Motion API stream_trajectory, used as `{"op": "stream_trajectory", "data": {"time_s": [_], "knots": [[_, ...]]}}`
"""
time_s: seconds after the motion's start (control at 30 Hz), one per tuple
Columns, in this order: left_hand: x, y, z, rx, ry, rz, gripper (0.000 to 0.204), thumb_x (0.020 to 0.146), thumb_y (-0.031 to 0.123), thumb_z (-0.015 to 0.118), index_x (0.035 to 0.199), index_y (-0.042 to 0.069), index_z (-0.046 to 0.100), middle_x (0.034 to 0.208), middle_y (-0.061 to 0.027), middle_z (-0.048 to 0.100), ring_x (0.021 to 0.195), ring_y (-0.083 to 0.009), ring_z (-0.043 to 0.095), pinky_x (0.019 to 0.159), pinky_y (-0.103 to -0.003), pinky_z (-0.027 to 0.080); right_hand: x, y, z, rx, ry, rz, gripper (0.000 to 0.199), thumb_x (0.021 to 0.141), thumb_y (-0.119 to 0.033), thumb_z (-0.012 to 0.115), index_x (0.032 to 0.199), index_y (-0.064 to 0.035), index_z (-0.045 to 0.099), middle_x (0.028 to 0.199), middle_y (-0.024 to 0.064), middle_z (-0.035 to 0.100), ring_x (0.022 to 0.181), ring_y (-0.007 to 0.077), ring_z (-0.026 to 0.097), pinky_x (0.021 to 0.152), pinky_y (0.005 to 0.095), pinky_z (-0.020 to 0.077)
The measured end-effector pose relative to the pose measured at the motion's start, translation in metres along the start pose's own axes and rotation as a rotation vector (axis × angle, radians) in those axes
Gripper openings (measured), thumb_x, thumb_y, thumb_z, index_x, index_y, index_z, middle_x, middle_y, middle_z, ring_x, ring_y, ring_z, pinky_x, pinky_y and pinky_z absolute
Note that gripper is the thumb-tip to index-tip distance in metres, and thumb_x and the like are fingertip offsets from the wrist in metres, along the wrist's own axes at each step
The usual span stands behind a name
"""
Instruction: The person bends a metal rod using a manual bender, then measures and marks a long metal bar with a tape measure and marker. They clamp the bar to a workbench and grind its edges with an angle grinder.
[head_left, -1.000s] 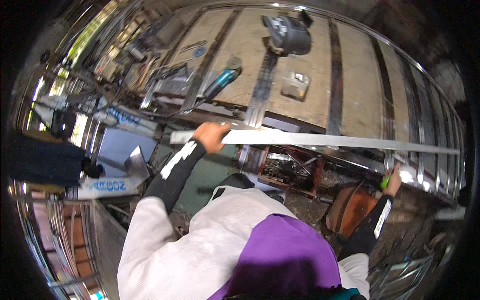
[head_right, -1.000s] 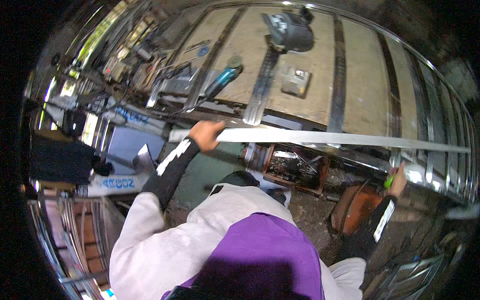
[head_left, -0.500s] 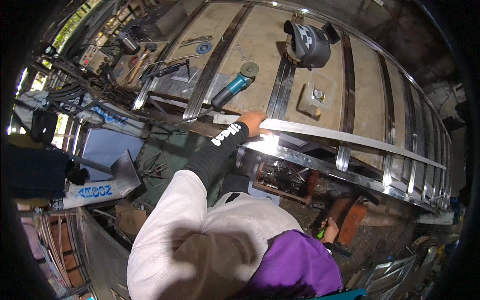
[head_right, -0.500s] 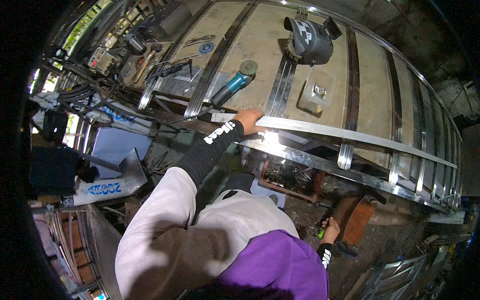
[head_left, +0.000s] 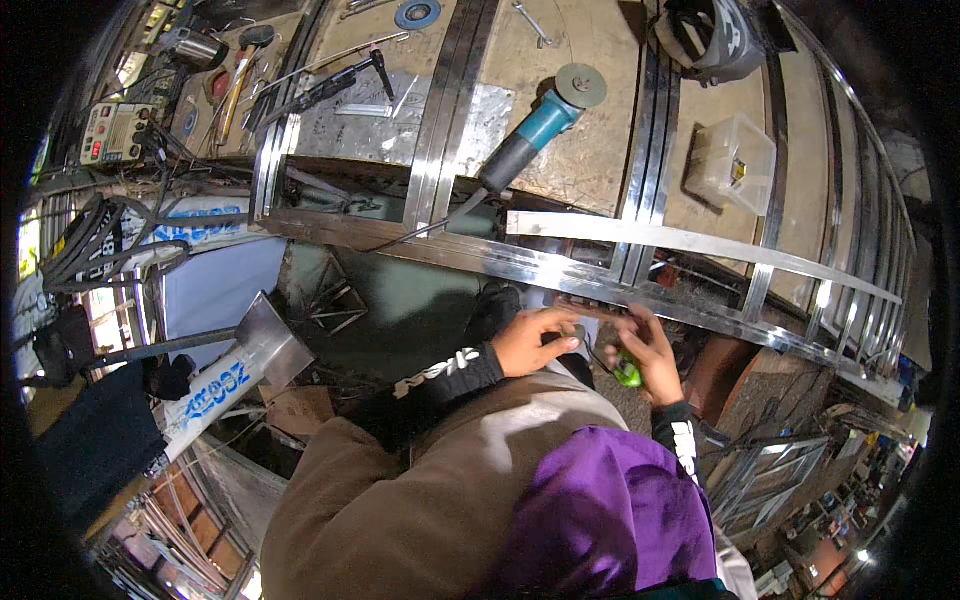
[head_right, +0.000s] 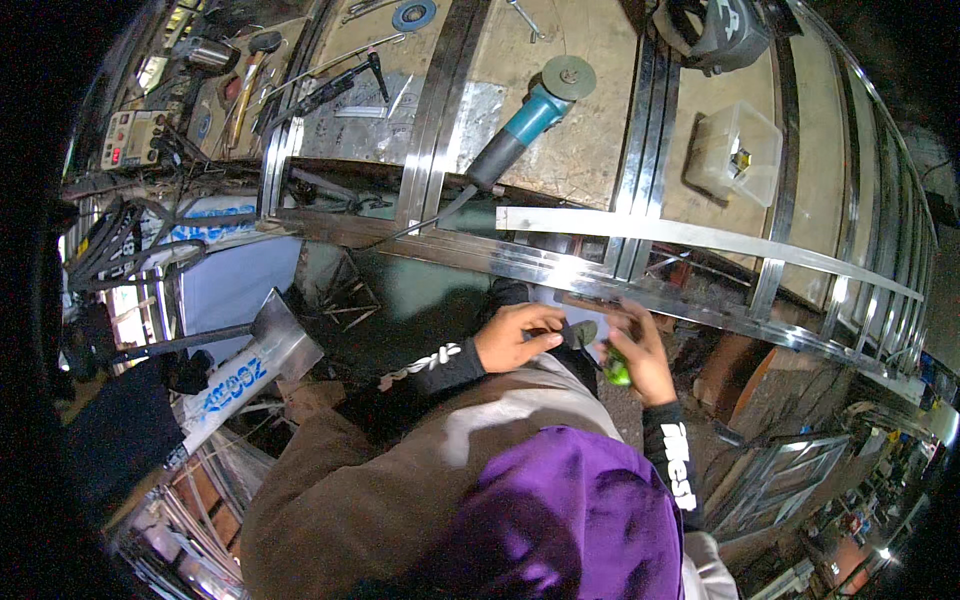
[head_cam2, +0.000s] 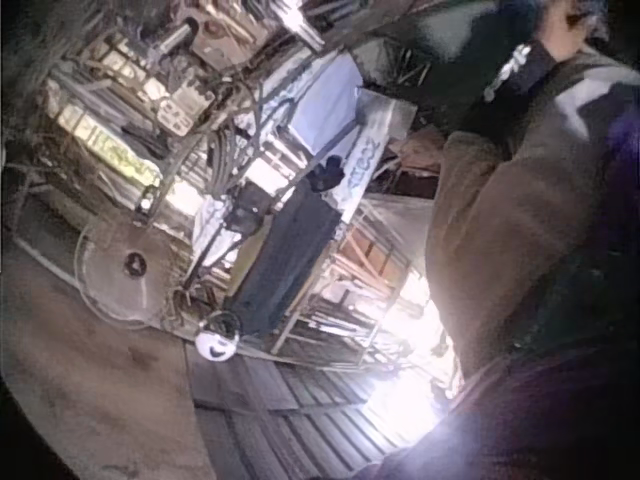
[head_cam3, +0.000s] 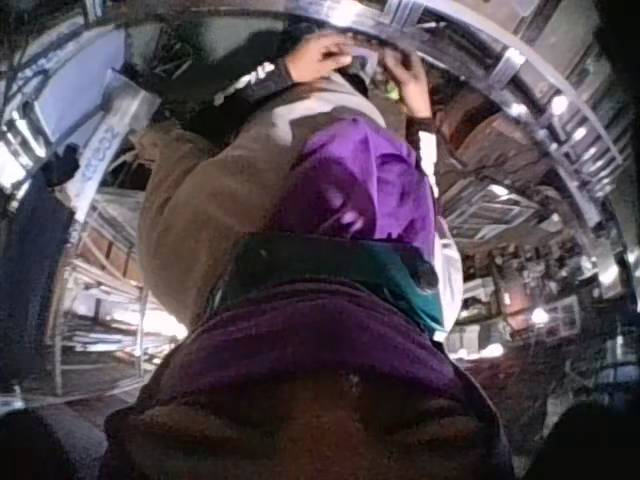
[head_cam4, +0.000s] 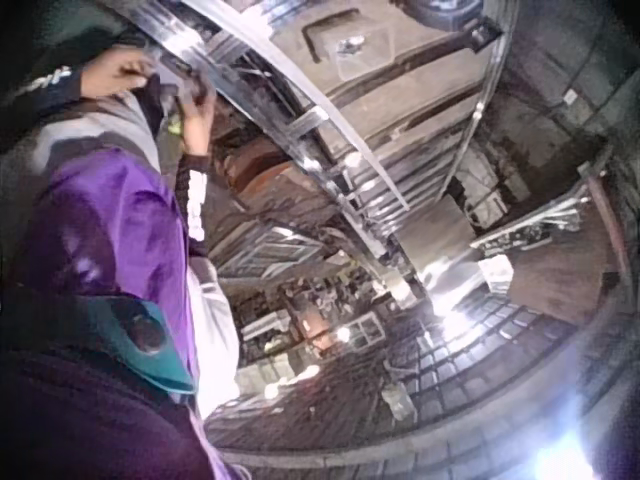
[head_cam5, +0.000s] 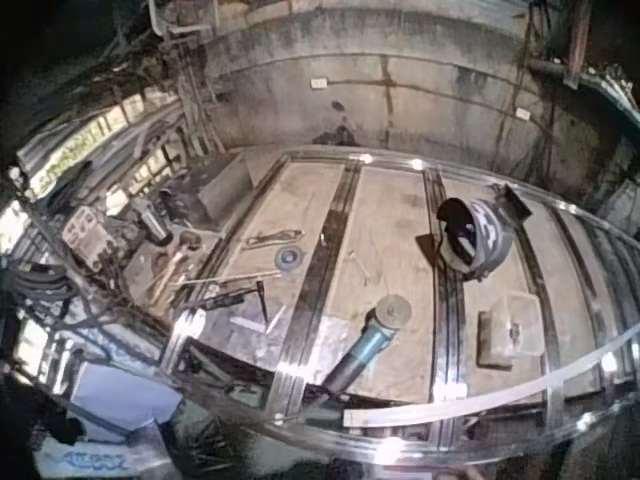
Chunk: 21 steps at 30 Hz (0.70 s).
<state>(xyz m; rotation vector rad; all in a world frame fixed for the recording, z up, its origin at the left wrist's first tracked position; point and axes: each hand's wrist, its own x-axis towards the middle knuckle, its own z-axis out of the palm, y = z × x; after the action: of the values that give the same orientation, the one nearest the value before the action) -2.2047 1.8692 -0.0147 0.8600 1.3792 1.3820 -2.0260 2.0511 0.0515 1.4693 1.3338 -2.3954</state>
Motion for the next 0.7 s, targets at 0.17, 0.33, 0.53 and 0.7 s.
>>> {"op": "stream_trajectory", "data": {"time_s": [0.17,0.33,0.53,0.7], "knots": [[0.008,0.022,-0.062,-0.459,-0.160,-0.563,0.028,0.096,0.003,0.059,0.124,-0.001,0.059,0.107,-0.0078,0.067,0.089,-0.0122,0.066,0.077,-0.028,0.056,0.055,-0.034,0.118,-0.919,-0.299,-0.515,0.105,0.091,-0.041,0.073,0.156,0.0019,0.003,0.150,0.0376,0.031,0.135,0.0455,0.047,0.100,0.0476,0.0498],[0.024,0.014,-0.101,-0.467,-0.068,-0.319,0.013,0.097,0.005,0.059,0.109,0.002,0.060,0.107,-0.0023,0.066,0.098,-0.0114,0.063,0.089,-0.030,0.054,0.076,-0.068,0.163,-0.864,-0.432,-0.355,0.097,0.086,-0.044,0.078,0.147,0.0049,0.021,0.115,0.0379,0.060,0.104,0.0475,0.066,0.093,0.0480,0.0524],[0.055,-0.016,-0.130,-0.144,0.449,-0.246,0.005,0.093,-0.002,0.065,0.095,0.000,0.061,0.076,-0.0045,0.065,0.065,-0.0123,0.063,0.061,-0.029,0.053,0.121,-0.101,0.110,-1.347,-0.233,-0.376,0.047,0.080,-0.022,0.076,0.119,0.0020,0.065,0.106,0.0279,0.070,0.097,0.0431,0.069,0.084,0.0457,0.0542],[0.080,-0.030,-0.130,0.565,0.493,-0.136,0.012,0.085,0.010,0.073,0.085,-0.001,0.071,0.079,-0.0203,0.071,0.075,-0.0302,0.072,0.068,-0.041,0.054,0.149,-0.093,0.072,-1.511,0.082,-0.437,0.019,0.078,-0.014,0.071,0.095,-0.0075,0.077,0.087,0.0221,0.071,0.083,0.0411,0.070,0.077,0.0467,0.0559]]}}
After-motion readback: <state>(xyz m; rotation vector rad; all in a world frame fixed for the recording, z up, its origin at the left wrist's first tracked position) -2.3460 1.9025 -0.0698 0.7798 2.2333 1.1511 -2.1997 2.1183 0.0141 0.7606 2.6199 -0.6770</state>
